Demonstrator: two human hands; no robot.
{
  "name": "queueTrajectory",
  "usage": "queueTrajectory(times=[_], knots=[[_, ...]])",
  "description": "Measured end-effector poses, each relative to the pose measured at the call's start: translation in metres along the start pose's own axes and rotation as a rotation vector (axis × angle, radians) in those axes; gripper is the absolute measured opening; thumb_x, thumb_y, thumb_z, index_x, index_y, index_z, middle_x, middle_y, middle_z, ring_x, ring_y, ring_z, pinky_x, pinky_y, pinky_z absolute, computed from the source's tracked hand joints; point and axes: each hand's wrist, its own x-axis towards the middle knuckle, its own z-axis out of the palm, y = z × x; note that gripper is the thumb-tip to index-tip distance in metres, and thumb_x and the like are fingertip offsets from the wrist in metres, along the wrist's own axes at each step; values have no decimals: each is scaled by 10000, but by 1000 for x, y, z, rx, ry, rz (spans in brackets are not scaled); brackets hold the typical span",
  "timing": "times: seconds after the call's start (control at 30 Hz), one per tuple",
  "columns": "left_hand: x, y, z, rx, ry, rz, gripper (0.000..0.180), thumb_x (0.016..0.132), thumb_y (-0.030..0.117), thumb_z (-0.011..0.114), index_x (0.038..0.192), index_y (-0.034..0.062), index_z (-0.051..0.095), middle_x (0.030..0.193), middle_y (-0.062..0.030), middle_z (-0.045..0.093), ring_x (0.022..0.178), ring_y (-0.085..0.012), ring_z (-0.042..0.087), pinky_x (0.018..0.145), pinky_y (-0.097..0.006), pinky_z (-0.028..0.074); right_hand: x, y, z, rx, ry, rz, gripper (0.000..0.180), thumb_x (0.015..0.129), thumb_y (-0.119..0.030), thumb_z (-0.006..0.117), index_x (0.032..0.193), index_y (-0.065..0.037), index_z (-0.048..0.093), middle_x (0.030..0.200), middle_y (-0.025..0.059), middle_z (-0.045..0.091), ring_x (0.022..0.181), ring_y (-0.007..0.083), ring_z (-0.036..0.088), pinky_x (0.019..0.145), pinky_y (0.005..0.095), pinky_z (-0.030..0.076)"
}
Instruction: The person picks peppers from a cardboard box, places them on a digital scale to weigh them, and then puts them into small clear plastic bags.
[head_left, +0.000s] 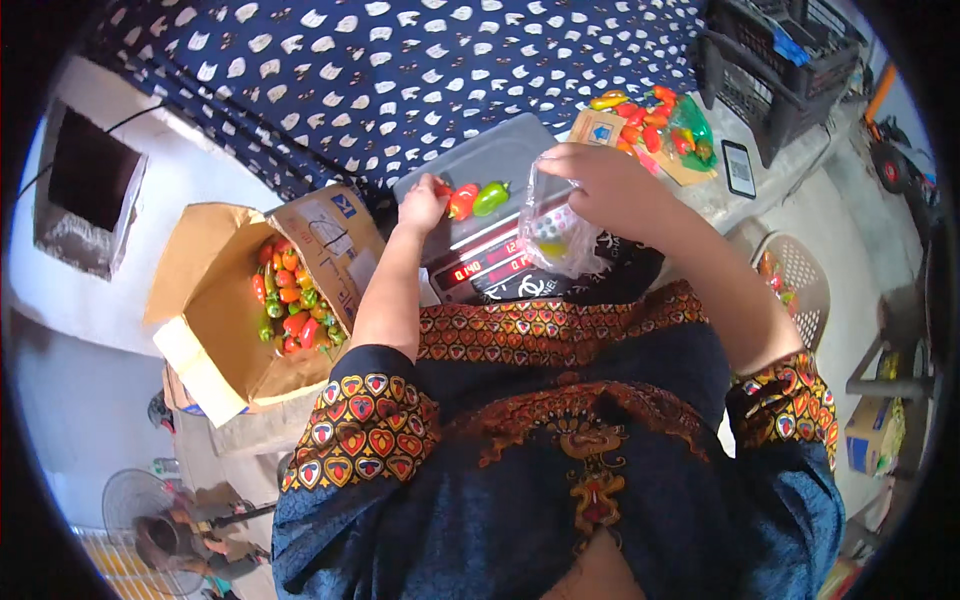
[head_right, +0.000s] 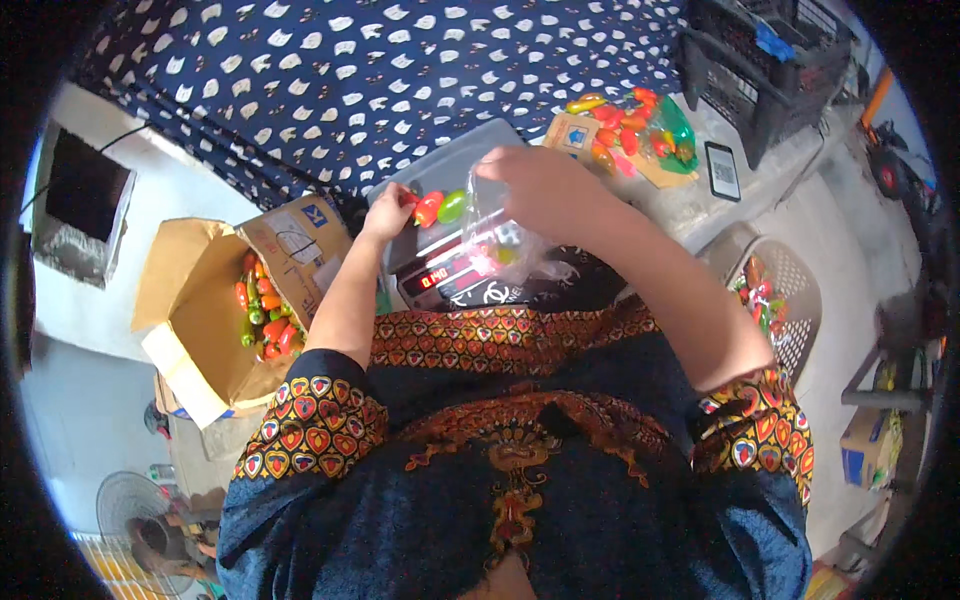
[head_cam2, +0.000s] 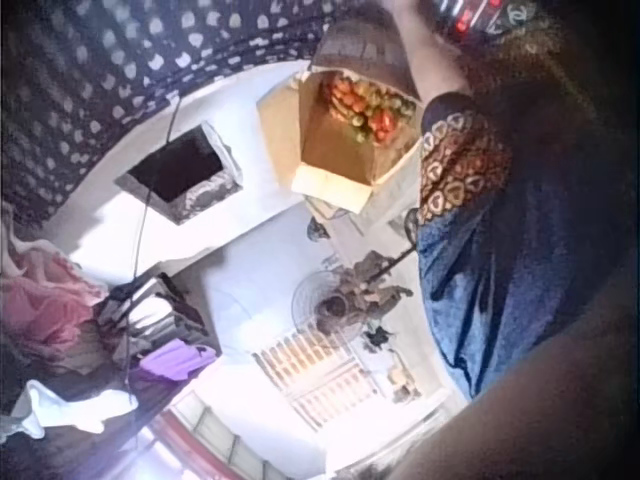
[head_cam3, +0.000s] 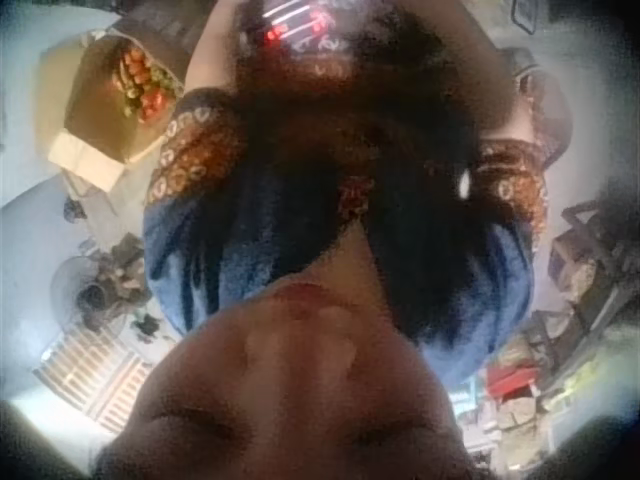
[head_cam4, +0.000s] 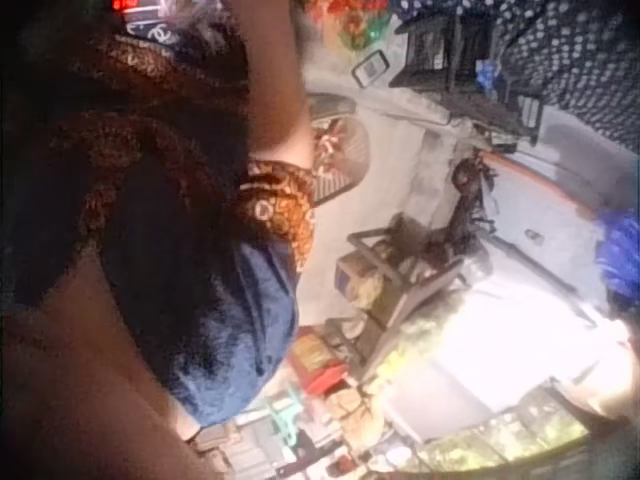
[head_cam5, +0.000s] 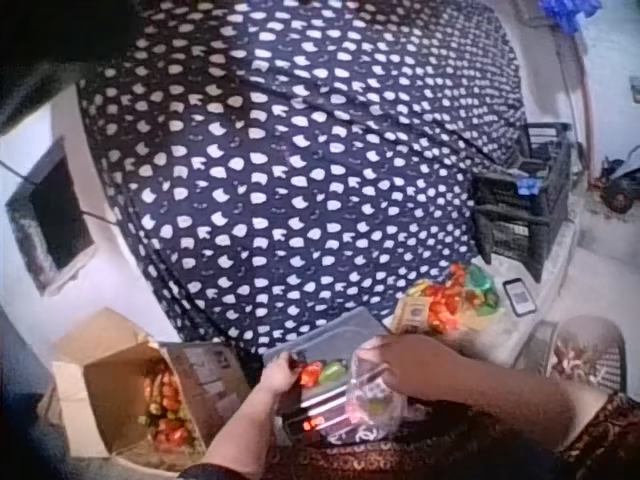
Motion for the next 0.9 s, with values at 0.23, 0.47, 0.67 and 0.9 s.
queueTrajectory(times=[0.23,0.47,0.67,0.9], knots=[[-12,43,4,230,93,-91,534,791,302,641,1287,223,460,1216,-91,571,1159,-322,483,898,-542,390,-22,19,18,-220,-59,136,303,776,-44,537,1073,-40,598,1055,138,607,975,301,604,813,419,481],[-82,141,-60,-1474,93,-39,367,869,159,595,1186,104,418,1015,-128,568,816,-187,624,675,-292,517,-23,16,14,82,-118,180,503,715,3,523,1217,22,527,1269,171,514,1152,314,512,962,379,422],[-148,175,-45,-1551,-462,88,284,898,70,512,1176,11,498,1088,-122,587,863,-189,646,769,-294,548,-23,-18,32,235,34,159,508,706,13,533,1212,60,516,1226,208,533,1110,334,541,946,376,440],[-167,190,-7,-1452,-560,-152,271,920,187,540,1138,27,526,923,-26,600,782,-102,591,673,-248,506,-62,-42,98,111,154,122,427,822,-66,495,1240,17,522,1274,194,523,1021,308,609,893,365,488]])
